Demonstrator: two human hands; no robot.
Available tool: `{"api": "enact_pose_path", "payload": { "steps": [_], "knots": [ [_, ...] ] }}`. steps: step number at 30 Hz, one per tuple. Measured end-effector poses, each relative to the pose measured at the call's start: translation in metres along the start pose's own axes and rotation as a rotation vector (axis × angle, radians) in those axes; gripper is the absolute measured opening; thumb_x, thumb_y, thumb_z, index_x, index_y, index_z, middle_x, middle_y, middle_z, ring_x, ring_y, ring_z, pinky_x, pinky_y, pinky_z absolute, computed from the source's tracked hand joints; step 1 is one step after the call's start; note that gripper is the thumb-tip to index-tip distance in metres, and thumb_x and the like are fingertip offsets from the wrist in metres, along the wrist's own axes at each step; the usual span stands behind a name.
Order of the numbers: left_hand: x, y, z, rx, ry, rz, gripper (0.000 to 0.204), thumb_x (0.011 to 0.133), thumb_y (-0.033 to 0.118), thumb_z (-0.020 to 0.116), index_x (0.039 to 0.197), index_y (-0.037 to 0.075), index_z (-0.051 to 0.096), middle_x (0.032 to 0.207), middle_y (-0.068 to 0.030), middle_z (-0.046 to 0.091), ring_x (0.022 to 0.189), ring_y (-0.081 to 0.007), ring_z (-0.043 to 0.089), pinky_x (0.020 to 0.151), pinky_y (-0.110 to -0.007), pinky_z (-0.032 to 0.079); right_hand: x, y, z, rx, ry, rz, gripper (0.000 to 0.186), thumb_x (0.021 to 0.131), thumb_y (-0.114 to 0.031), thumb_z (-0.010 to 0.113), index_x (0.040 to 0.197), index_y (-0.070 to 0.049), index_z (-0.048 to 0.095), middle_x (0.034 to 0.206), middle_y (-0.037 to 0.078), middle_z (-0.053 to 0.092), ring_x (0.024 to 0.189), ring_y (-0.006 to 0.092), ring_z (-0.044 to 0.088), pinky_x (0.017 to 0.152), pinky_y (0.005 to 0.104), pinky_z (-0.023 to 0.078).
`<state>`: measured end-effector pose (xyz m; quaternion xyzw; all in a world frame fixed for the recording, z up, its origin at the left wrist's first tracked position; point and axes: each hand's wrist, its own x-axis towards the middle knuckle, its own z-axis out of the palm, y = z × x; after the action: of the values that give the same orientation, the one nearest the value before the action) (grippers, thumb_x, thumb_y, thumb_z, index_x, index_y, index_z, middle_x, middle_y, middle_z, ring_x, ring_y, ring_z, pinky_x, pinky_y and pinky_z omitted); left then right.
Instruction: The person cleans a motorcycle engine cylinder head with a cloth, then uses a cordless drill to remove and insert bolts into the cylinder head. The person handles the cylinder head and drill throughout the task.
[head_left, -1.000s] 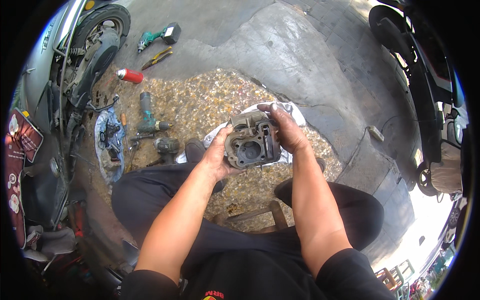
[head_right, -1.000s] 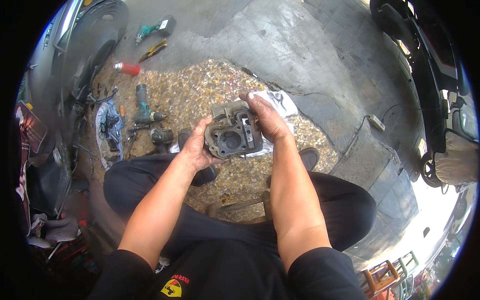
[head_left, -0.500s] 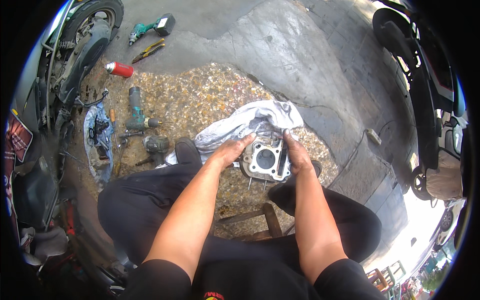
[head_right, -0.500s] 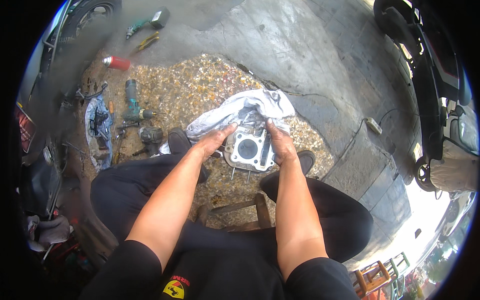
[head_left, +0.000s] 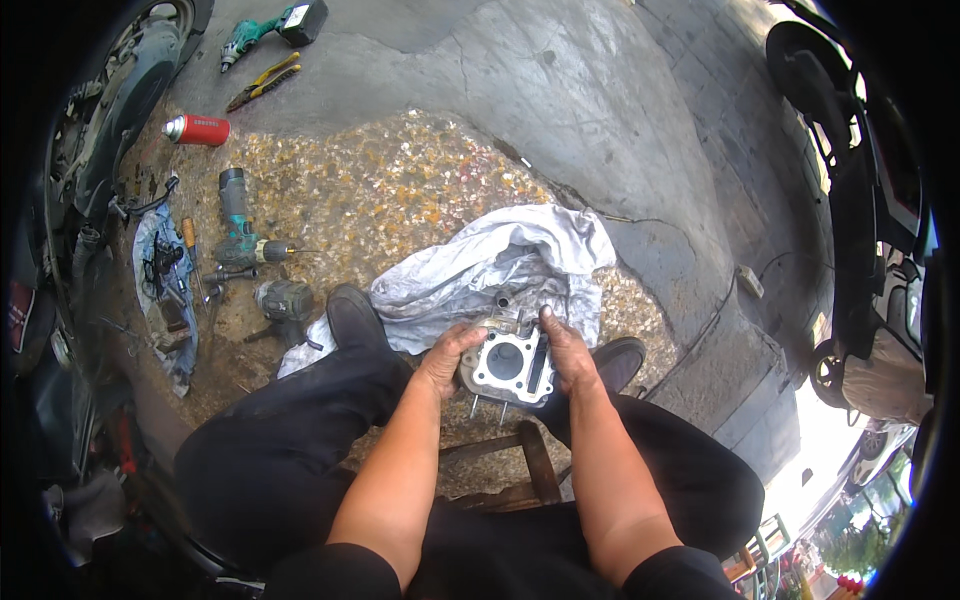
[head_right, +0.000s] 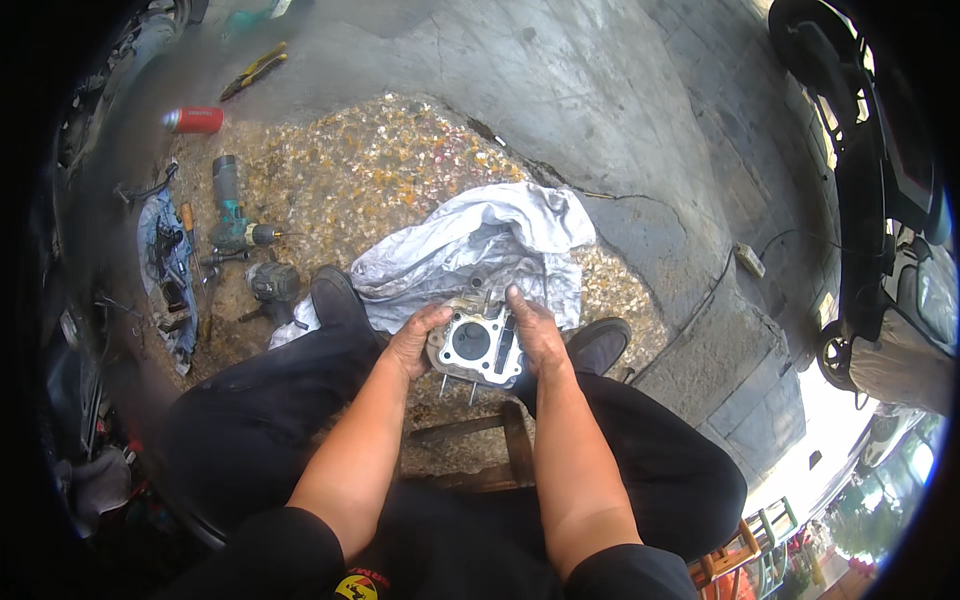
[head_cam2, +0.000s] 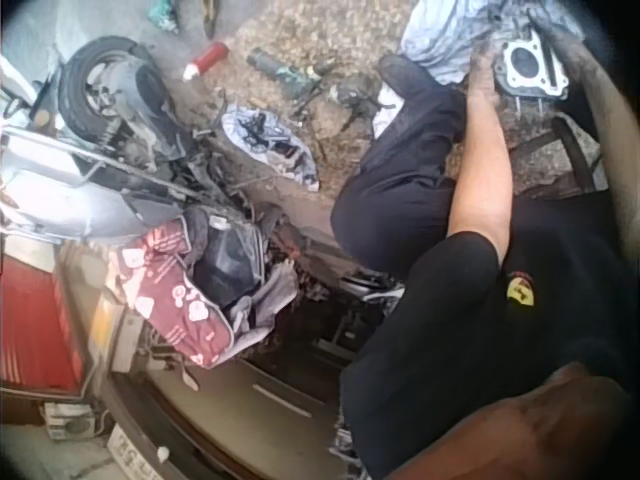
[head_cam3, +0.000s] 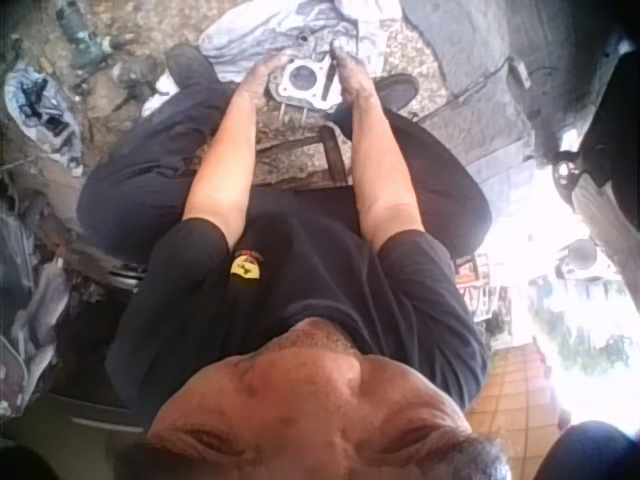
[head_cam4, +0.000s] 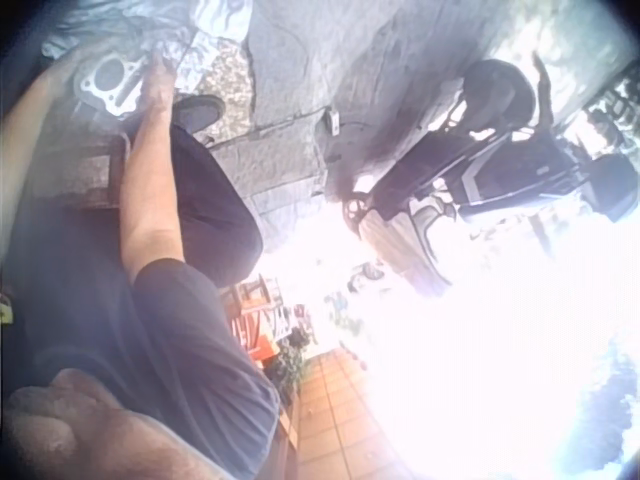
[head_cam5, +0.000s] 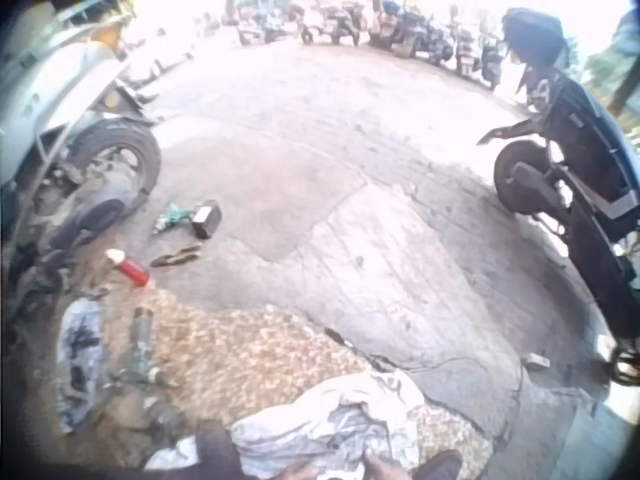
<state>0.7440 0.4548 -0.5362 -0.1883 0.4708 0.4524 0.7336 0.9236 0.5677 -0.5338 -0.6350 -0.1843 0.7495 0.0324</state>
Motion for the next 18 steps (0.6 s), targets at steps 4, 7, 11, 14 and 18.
{"api": "enact_pose_path", "payload": {
  "steps": [4, 7, 11, 14, 18],
  "knots": [
    [0.001, 0.005, -0.01, -0.02, 0.011, -0.034, 0.051, 0.082, 0.031, 0.073, 0.122, 0.001, 0.061, 0.113, -0.011, 0.068, 0.103, -0.0224, 0.067, 0.091, -0.037, 0.054, 0.004, 0.005, 0.007, 0.003, -0.012, 0.018, 0.074, 0.09, -0.052, 0.068, 0.129, 0.009, 0.054, 0.126, 0.019, 0.062, 0.113, 0.0265, 0.059, 0.099, 0.0399, 0.048],
    [0.014, 0.013, -0.014, -0.026, -0.086, -0.014, 0.051, 0.082, 0.032, 0.073, 0.122, 0.002, 0.062, 0.112, -0.0109, 0.068, 0.101, -0.022, 0.067, 0.089, -0.037, 0.055, 0.013, -0.006, 0.007, 0.003, -0.002, -0.002, 0.084, 0.09, -0.055, 0.067, 0.134, 0.014, 0.049, 0.131, 0.023, 0.058, 0.118, 0.0276, 0.056, 0.102, 0.0388, 0.044],
    [0.033, 0.017, -0.012, 0.001, 0.014, 0.014, 0.051, 0.083, 0.034, 0.073, 0.122, 0.002, 0.062, 0.11, -0.0098, 0.068, 0.098, -0.0215, 0.067, 0.087, -0.037, 0.056, 0.03, -0.022, 0.006, -0.05, 0.004, -0.045, 0.086, 0.09, -0.057, 0.066, 0.134, 0.015, 0.048, 0.133, 0.023, 0.057, 0.12, 0.0285, 0.054, 0.104, 0.0389, 0.041],
    [0.036, 0.015, -0.009, -0.009, 0.024, 0.022, 0.05, 0.083, 0.034, 0.073, 0.121, 0.003, 0.062, 0.109, -0.0095, 0.068, 0.097, -0.0216, 0.067, 0.086, -0.037, 0.056, 0.037, -0.026, 0.003, -0.05, 0.005, -0.023, 0.079, 0.09, -0.057, 0.066, 0.131, 0.009, 0.053, 0.127, 0.017, 0.062, 0.112, 0.0246, 0.061, 0.097, 0.0368, 0.05],
    [0.033, 0.016, -0.002, -0.018, 0.048, 0.012, 0.05, 0.082, 0.034, 0.074, 0.12, 0.003, 0.062, 0.109, -0.0097, 0.067, 0.097, -0.0219, 0.066, 0.085, -0.038, 0.056, 0.041, -0.025, 0.0, -0.043, 0.0, -0.006, 0.084, 0.091, -0.058, 0.063, 0.136, 0.012, 0.048, 0.136, 0.021, 0.056, 0.122, 0.0273, 0.053, 0.105, 0.0376, 0.041]
  ]
}}
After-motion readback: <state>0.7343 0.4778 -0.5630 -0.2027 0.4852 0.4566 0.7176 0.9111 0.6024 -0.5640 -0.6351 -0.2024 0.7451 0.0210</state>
